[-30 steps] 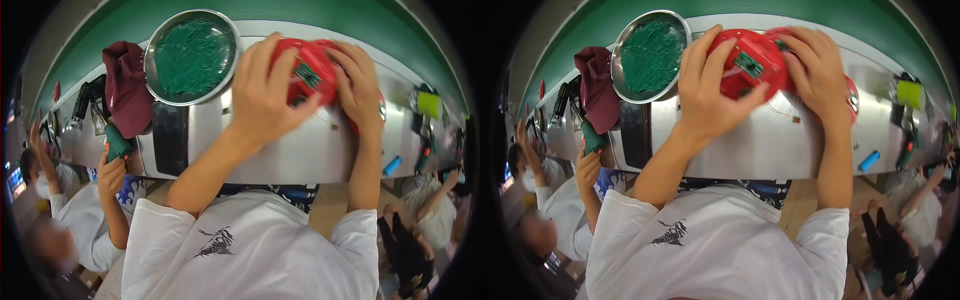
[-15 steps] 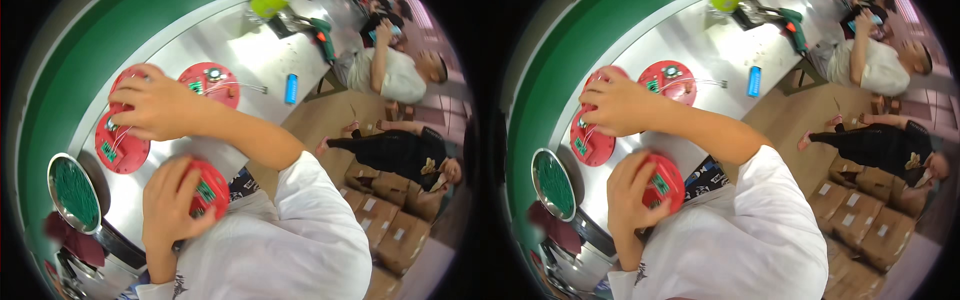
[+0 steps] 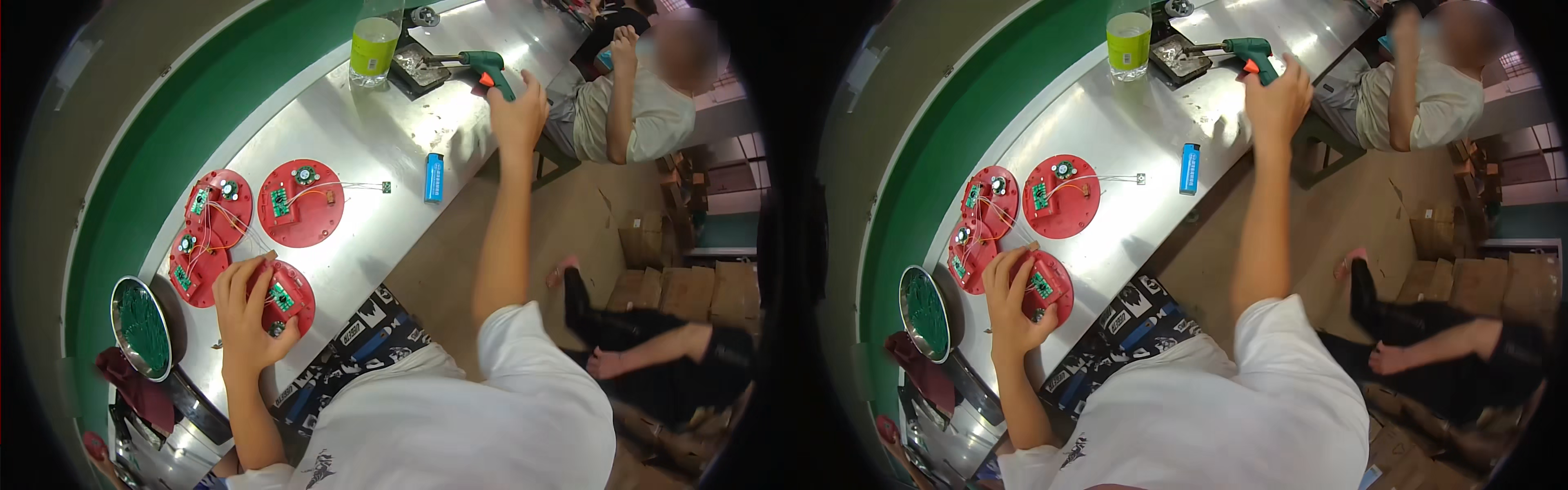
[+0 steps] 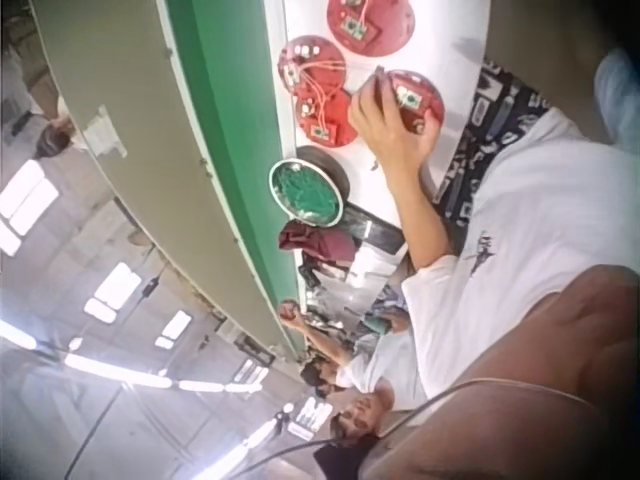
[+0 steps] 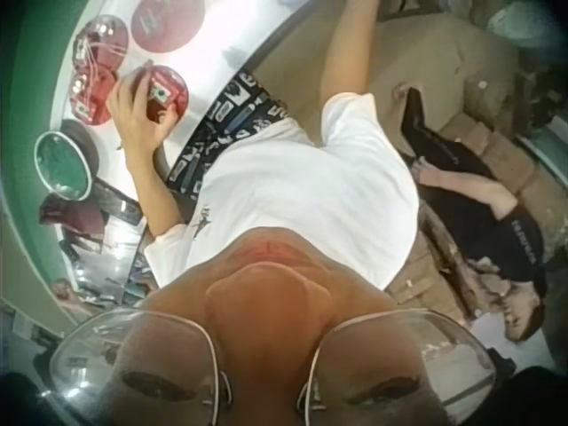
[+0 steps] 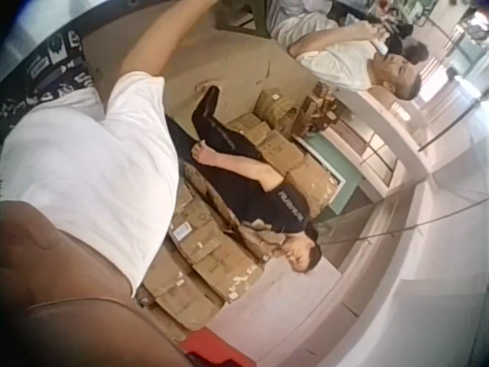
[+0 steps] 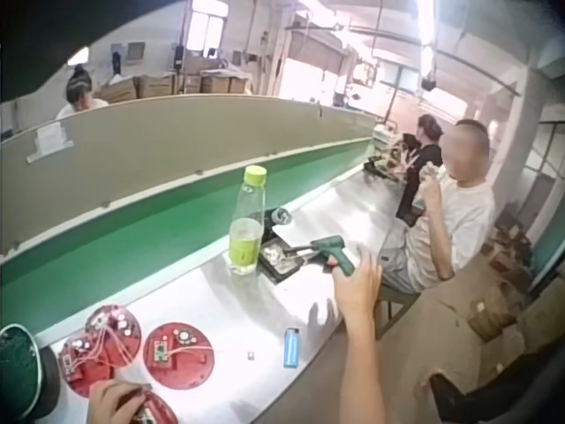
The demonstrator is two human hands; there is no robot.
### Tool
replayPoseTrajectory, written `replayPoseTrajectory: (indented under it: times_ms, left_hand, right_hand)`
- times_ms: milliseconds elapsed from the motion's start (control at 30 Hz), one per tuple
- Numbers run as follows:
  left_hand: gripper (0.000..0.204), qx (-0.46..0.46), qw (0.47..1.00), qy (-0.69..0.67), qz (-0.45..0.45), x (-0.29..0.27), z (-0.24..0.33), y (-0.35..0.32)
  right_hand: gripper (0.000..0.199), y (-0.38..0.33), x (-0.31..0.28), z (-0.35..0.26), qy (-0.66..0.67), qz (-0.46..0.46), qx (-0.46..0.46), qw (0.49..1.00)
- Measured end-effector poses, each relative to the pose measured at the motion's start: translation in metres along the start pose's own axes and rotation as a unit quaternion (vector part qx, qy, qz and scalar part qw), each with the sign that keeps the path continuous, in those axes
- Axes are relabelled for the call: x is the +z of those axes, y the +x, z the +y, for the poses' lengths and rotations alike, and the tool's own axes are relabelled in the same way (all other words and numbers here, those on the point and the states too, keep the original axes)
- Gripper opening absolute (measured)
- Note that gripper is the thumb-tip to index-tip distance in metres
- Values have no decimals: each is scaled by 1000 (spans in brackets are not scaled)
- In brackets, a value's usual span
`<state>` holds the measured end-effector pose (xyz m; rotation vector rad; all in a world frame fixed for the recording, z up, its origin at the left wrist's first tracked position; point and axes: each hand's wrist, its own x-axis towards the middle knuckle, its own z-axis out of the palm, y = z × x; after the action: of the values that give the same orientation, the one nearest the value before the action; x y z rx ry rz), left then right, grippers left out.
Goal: Soldering electronic components onto small red circular circuit boards on an assembly line.
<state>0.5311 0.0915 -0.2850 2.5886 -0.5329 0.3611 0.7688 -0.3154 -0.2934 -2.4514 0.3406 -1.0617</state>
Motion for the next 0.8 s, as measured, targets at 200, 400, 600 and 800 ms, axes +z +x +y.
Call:
replayPoseTrajectory:
  times_ms: [200,400,600,800]
  left_hand:
    - [68,1,1000,1,26,0,-6,-17]
    - [62,41,996,-17,73,3,-5,-15]
    - [58,-62,992,105,25,-20,3,-42]
    - [26,-76,969,151,182,-97,-39,-85]
  right_hand:
    - [59,58,45,37,-48,-353,-2,934]
    - [23,40,-27,123,461,-338,295,765]
    - [53,-37,-52,6,791,-346,139,485]
    - [53,-168,-63,-114,782,-368,73,497]
